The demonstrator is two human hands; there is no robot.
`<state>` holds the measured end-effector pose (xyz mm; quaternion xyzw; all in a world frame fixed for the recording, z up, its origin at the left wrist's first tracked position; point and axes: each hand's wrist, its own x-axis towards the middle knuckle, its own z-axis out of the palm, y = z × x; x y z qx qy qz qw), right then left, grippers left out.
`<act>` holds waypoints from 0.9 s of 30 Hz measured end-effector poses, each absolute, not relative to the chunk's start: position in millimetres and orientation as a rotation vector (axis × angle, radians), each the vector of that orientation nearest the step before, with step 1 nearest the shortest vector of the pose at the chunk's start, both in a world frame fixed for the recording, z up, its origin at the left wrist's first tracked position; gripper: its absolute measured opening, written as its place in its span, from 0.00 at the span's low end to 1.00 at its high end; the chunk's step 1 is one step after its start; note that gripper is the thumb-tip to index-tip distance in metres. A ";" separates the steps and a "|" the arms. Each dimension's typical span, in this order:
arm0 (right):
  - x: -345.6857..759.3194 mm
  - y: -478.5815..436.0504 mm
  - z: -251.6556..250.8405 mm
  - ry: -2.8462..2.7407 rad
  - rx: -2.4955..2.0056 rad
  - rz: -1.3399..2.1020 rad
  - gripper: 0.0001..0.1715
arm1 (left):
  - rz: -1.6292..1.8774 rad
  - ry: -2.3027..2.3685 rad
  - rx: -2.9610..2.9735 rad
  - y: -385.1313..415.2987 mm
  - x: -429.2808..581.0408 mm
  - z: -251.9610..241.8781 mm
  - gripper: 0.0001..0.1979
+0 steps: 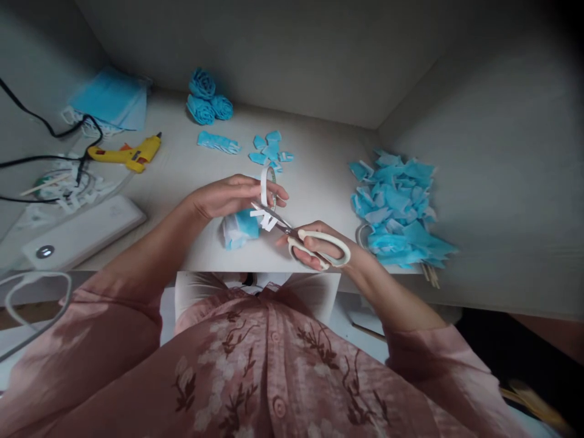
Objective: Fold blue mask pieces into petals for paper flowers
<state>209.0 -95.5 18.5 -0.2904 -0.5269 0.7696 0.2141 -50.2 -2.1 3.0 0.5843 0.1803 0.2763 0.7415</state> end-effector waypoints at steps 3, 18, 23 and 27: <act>210.7 -98.0 22.4 -1.500 -0.832 2.111 0.29 | 0.631 0.438 1.341 -5.2 -48.2 11.3 0.13; 204.0 -132.4 32.9 -2.170 -1.233 1.445 0.17 | 0.871 0.832 1.810 22.6 -8.6 27.1 0.12; 240.6 -134.0 27.1 -1.517 -1.175 1.503 0.36 | 0.600 0.804 2.398 44.1 35.9 25.6 0.12; 262.9 -133.5 22.2 -1.012 -1.057 1.618 0.33 | 0.465 0.895 2.694 52.1 68.8 13.3 0.11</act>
